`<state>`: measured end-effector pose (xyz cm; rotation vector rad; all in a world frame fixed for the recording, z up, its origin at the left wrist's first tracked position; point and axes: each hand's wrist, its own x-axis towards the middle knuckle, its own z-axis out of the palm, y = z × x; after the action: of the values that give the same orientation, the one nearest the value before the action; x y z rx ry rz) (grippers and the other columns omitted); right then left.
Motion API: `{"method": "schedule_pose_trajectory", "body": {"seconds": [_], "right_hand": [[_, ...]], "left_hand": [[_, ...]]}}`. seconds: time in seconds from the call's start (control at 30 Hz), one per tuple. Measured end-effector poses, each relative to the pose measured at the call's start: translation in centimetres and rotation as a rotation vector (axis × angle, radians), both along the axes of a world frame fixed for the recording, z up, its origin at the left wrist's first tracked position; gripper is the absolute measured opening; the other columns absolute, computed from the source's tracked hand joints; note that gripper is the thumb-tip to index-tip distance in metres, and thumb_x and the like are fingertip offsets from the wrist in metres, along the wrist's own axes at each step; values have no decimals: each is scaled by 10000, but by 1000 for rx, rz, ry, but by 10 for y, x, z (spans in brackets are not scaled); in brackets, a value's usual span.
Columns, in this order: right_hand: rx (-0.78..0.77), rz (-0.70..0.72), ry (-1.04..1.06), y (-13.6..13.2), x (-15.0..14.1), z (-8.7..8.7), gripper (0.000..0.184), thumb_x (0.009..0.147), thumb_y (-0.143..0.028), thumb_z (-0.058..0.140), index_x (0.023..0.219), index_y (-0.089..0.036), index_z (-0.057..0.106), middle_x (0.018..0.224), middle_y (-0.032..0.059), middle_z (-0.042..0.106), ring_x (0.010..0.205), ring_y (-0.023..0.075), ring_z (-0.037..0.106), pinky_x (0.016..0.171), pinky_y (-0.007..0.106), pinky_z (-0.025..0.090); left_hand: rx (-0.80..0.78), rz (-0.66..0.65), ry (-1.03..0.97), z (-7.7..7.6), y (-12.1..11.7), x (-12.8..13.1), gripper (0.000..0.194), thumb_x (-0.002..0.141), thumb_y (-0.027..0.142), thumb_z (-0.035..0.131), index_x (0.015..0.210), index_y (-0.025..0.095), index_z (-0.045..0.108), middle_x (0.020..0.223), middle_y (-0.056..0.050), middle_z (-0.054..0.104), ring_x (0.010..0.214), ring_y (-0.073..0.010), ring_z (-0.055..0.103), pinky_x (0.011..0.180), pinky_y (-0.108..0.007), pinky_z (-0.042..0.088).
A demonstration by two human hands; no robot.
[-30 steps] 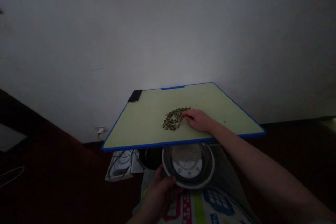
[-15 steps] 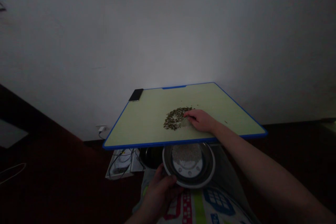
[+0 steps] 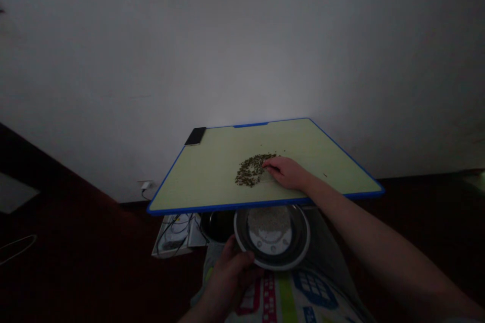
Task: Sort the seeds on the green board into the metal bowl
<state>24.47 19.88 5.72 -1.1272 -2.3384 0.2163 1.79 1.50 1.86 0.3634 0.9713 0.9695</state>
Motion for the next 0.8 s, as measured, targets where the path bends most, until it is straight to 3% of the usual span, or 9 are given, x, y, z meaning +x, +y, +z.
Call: {"method": "schedule_pose_trajectory", "body": {"seconds": [0.5,0.8], "right_hand": [[10,51,15,-4,-1,2,279,869,-155,481,1051,-158,692,1018,102,731,940,214,664,857,347,487],[21,84,27,-2,-1,0,275,889,-174,477,1067,-155,686,1025,108,728,952,213,663,858,350,491]], "left_hand": [[-12,5,31,-1,0,-1,612,617,108,736,1151,209,456,989,-74,727,909,-277,724,777,-386,577],[20,-10,-2,-9,0,-4,527,646,116,737,1116,204,514,1011,-74,721,925,-271,716,815,-396,566]]}}
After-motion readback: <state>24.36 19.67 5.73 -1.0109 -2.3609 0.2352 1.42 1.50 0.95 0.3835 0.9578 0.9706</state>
